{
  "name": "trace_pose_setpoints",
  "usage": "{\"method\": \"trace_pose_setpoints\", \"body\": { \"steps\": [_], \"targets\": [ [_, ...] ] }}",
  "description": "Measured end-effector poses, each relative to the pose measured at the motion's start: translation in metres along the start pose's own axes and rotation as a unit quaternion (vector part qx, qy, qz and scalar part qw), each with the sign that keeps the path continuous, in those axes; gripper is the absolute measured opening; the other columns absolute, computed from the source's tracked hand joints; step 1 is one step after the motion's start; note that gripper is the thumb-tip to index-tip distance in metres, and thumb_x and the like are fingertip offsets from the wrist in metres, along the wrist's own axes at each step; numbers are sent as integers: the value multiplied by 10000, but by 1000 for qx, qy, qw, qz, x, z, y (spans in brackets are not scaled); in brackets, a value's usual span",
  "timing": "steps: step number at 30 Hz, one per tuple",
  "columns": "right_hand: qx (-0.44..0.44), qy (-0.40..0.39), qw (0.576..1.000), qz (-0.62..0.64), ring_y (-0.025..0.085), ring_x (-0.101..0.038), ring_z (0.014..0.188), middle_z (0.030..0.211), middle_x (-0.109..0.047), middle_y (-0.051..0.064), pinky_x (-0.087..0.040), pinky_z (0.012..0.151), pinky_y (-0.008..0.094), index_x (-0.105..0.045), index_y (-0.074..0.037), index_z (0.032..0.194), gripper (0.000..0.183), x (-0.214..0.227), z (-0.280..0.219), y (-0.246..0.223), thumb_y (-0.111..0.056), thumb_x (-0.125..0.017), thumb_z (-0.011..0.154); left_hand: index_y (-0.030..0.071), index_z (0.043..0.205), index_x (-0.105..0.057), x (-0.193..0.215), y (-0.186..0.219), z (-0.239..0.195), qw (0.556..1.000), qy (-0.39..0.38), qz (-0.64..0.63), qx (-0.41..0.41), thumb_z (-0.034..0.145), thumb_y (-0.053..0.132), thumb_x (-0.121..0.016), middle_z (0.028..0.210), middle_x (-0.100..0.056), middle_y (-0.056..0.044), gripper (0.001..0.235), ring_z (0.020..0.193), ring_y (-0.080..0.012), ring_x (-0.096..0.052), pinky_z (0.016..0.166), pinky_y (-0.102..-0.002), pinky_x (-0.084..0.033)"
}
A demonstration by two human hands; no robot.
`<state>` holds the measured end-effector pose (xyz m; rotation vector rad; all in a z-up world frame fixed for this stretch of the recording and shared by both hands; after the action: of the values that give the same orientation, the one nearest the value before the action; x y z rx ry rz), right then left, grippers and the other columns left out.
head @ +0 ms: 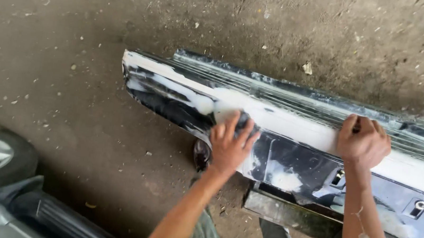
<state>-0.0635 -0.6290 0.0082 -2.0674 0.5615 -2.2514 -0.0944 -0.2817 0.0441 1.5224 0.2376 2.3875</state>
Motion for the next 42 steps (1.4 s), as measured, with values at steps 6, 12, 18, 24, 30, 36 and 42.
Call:
{"method": "trace_pose_setpoints", "body": {
  "steps": [6,12,18,24,30,36,42],
  "targets": [
    [54,60,997,-3,255,-654,714,795,-713,84,-520,763,407,-762,-77,867,319,8,-3,-8,-279,-637,1081,325,1319,-609,-31,-6,63,992,-88,68,55,970,573,-664,1326,-653,-89,432,1116,-332,-585,925,-526,-464],
    [61,61,996,-7,188,-634,678,829,-733,87,-496,702,359,-779,-68,893,310,-1,2,2,-282,-641,1069,273,1338,-689,-27,8,66,995,-78,67,13,963,535,-601,1308,-658,-128,466,1118,-340,-595,983,-612,-452],
    [26,71,997,-5,245,-647,748,805,-727,67,-506,759,386,-766,-94,807,330,14,4,-13,-287,-659,1053,256,1210,-768,-42,-12,75,968,-128,140,165,963,581,-642,1228,-693,-125,427,1074,-359,-610,892,-574,-480],
    [9,20,1000,20,218,-635,641,821,-723,77,-488,696,375,-767,-56,852,321,8,3,-8,-261,-644,1067,225,1218,-758,-41,-18,91,968,-203,81,124,912,615,-658,1189,-698,-147,506,1035,-318,-616,888,-510,-500],
    [39,71,997,19,247,-654,719,813,-723,86,-492,723,380,-758,-75,839,285,19,5,-14,-241,-637,1036,235,1229,-746,-25,11,71,984,-100,123,77,957,587,-625,1227,-702,-163,461,1130,-367,-602,956,-533,-456],
    [26,43,998,27,261,-637,654,790,-707,88,-491,710,412,-743,-78,822,283,13,4,-11,-251,-660,1029,215,1244,-754,-52,1,69,969,-157,134,134,951,593,-610,1208,-686,-181,499,1157,-400,-585,1001,-583,-433],
    [67,94,993,3,244,-630,740,787,-702,74,-489,753,409,-734,-81,808,312,15,1,-14,-247,-616,1044,200,1216,-753,-34,19,78,987,-121,67,83,953,553,-647,1205,-675,-178,453,1116,-365,-581,980,-547,-462]
  ]
}}
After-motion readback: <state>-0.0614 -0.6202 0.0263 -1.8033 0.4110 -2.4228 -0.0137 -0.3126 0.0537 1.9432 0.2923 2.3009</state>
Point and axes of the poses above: each hand's wrist, its own z-axis towards the middle knuckle, its own x-axis out of the back of the hand, y = z × x, the point moved 5 cm from there along z, towards the middle knuckle
